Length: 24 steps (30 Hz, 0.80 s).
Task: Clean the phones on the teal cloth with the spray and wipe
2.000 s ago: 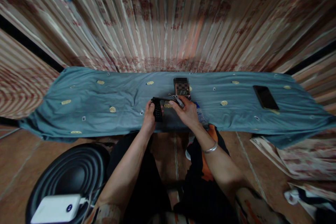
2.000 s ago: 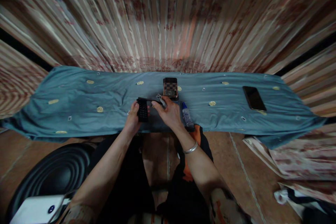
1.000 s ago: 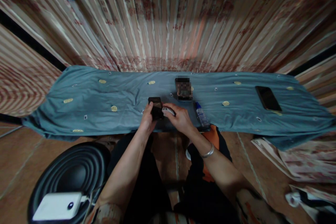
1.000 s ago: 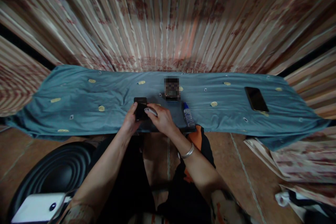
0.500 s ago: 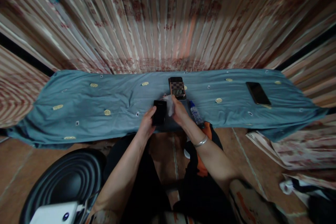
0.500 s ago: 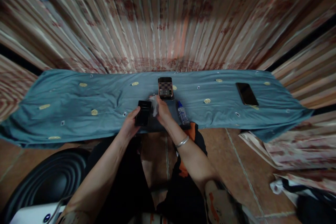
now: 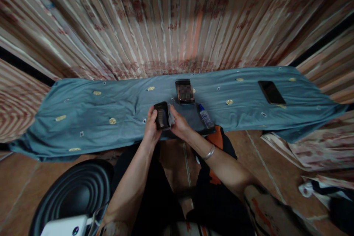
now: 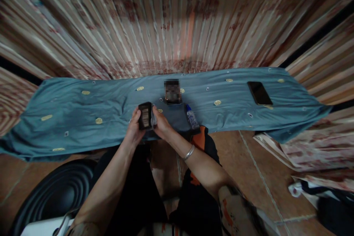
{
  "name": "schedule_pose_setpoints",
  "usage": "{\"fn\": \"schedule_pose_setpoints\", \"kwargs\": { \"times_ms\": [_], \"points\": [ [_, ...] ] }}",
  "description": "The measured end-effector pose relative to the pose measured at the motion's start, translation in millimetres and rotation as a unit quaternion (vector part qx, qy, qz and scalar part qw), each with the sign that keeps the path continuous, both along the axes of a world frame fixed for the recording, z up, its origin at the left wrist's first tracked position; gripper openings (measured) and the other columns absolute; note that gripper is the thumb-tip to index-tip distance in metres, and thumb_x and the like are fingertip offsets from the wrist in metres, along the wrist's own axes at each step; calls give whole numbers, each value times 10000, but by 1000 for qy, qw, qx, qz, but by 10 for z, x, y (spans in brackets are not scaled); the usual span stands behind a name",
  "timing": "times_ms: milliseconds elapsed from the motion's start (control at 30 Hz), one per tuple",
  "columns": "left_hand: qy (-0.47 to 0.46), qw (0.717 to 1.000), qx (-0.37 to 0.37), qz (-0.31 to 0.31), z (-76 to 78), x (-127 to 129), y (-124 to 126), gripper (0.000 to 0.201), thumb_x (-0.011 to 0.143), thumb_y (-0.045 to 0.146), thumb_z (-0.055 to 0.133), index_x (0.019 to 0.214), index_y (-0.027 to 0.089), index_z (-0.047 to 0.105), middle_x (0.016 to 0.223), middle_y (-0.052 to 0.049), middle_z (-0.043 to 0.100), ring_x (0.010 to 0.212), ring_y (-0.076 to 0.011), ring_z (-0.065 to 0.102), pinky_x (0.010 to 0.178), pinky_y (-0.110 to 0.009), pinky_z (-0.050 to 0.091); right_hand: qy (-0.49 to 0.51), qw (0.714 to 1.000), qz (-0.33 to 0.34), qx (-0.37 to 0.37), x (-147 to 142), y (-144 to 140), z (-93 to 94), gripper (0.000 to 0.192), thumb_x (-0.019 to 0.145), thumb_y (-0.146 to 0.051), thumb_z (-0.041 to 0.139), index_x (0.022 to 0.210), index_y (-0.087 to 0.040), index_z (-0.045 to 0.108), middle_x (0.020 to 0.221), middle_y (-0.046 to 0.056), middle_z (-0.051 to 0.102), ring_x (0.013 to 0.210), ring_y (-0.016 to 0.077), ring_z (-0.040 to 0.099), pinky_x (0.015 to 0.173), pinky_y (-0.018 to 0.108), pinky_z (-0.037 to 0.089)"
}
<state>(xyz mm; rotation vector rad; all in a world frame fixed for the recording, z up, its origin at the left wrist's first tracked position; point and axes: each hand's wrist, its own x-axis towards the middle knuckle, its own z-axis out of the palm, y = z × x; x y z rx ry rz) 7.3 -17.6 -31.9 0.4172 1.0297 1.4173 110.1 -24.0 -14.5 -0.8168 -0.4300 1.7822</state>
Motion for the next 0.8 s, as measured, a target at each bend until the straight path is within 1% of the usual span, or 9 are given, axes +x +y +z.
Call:
{"fn": "schedule_pose_setpoints", "kwargs": {
  "times_ms": [100, 233, 333, 400, 500, 600, 700, 767, 800],
  "points": [
    [43, 999, 27, 19, -48, -46, 44, 376, 811, 325, 759, 1170, 274, 662, 968, 2, 763, 948, -181, 730, 859, -289, 573, 9, 1000, 17, 21, -75, -61, -23, 308, 961, -515, 585, 921, -242, 722, 914, 10, 803, 1112, 210, 721, 1001, 347, 571],
    [88, 995, 54, -2, -99, 1, 23, 394, 756, 342, 802, 1121, 220, 716, 1158, -59, 766, 1163, -235, 686, 1035, -347, 520, -16, 999, -4, 51, -81, -16, -70, 381, 944, -580, 585, 1033, -238, 728, 1069, 15, 801, 1228, 198, 670, 1115, 356, 491],
    [71, 995, 71, -23, -64, 132, -51, 347, 779, 398, 784, 1051, 185, 754, 1221, -94, 757, 1301, -263, 619, 1126, -370, 458, -106, 990, -49, 77, -55, 64, -109, 495, 934, -641, 558, 1185, -243, 711, 1301, 30, 734, 1375, 198, 568, 1221, 387, 377],
    [49, 995, 80, -36, -10, 216, -98, 317, 765, 389, 798, 1004, 183, 767, 1173, -92, 773, 1319, -269, 611, 1126, -364, 460, -190, 974, -68, 102, -45, 99, -131, 590, 937, -659, 536, 1326, -233, 660, 1456, 59, 637, 1471, 210, 470, 1273, 420, 290],
    [20, 997, 59, -53, 69, 267, -122, 274, 723, 302, 826, 962, 182, 765, 1099, -80, 786, 1299, -274, 627, 1079, -349, 502, -301, 941, -51, 143, -57, 73, -153, 739, 955, -677, 481, 1526, -209, 494, 1600, 92, 483, 1562, 231, 324, 1304, 452, 209],
    [-11, 999, 2, -43, 118, 210, -81, 141, 843, 304, 705, 895, 182, 752, 1030, -72, 786, 1265, -263, 642, 1020, -328, 539, -389, 896, -10, 214, -95, -59, -165, 782, 990, -663, 398, 1621, -206, 333, 1668, 81, 374, 1595, 238, 233, 1315, 448, 177],
    [-26, 998, -47, -13, 131, 96, -25, 211, 942, 288, 557, 862, 217, 738, 973, -47, 783, 1282, -233, 623, 988, -290, 541, -453, 825, 23, 336, -131, -227, -157, 768, 1012, -587, 392, 1649, -182, 246, 1720, 84, 254, 1615, 237, 152, 1326, 447, 135],
    [-18, 999, -50, 6, 113, 31, -17, 224, 952, 294, 531, 869, 247, 733, 1000, -30, 786, 1317, -215, 599, 993, -276, 531, -478, 780, 34, 402, -137, -297, -142, 758, 1020, -538, 387, 1656, -167, 205, 1735, 93, 199, 1619, 234, 129, 1327, 463, 134],
    [-8, 999, -41, -8, 95, 12, -27, 220, 953, 306, 526, 892, 265, 733, 1052, -22, 786, 1343, -203, 581, 1004, -274, 524, -486, 763, 36, 425, -133, -310, -134, 752, 1023, -520, 381, 1656, -159, 196, 1737, 99, 190, 1619, 233, 124, 1326, 472, 137]
  ]
}}
